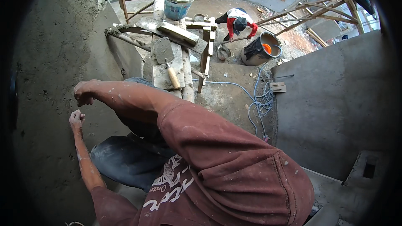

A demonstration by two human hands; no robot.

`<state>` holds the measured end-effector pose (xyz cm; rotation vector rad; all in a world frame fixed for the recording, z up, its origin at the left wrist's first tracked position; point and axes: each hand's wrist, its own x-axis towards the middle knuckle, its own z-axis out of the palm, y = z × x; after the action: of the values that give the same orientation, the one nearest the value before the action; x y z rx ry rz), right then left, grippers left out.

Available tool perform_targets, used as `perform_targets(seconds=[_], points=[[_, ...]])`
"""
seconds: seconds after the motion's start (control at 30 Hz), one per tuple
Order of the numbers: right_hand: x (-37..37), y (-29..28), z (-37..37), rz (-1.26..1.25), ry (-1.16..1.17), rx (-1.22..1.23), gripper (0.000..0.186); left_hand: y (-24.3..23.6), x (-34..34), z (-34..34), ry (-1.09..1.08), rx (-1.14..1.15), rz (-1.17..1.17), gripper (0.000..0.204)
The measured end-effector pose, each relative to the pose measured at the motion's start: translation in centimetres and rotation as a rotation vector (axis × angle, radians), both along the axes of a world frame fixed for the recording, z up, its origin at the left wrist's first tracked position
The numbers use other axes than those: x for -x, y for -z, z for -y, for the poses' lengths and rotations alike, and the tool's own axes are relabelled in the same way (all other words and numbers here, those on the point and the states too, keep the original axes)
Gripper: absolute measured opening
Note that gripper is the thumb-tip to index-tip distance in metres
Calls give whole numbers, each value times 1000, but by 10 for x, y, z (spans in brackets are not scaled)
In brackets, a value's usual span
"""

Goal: Applying plaster/mortar to a concrete wall using a trowel while standing on scaffolding.

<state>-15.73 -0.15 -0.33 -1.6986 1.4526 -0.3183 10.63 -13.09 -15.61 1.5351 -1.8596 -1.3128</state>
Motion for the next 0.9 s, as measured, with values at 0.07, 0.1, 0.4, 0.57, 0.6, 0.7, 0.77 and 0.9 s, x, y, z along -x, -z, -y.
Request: perform_targets(seconds=[0.07,0.1,0.4,0.57,0.6,0.7,0.77,0.9], points=[[3,2,2,-24,-15,4,30,2,2,-1,-14,-27,5,24],[5,2,2,-19,-17,2,30,3,4,-1,-6,-31,5,24],[3,-12,15,-49,-88,215,27,-10,10,5,-51,-51,-22,26],[1,1,7,279,-103,321,36,-6,4,-7,-127,63,-109,18],[4,-2,3,273,-74,222,34,-4,13,-12,-140,67,-137,17],[-6,-16,-4,239,-84,174,35,-1,7,-9,-192,174,-233,19],[-7,-20,-7,239,-96,147,37,-5,10,-7,-221,297,-288,21],[5,-24,-11,212,-107,167,39,-36,37,-6,-289,603,-224,27]])
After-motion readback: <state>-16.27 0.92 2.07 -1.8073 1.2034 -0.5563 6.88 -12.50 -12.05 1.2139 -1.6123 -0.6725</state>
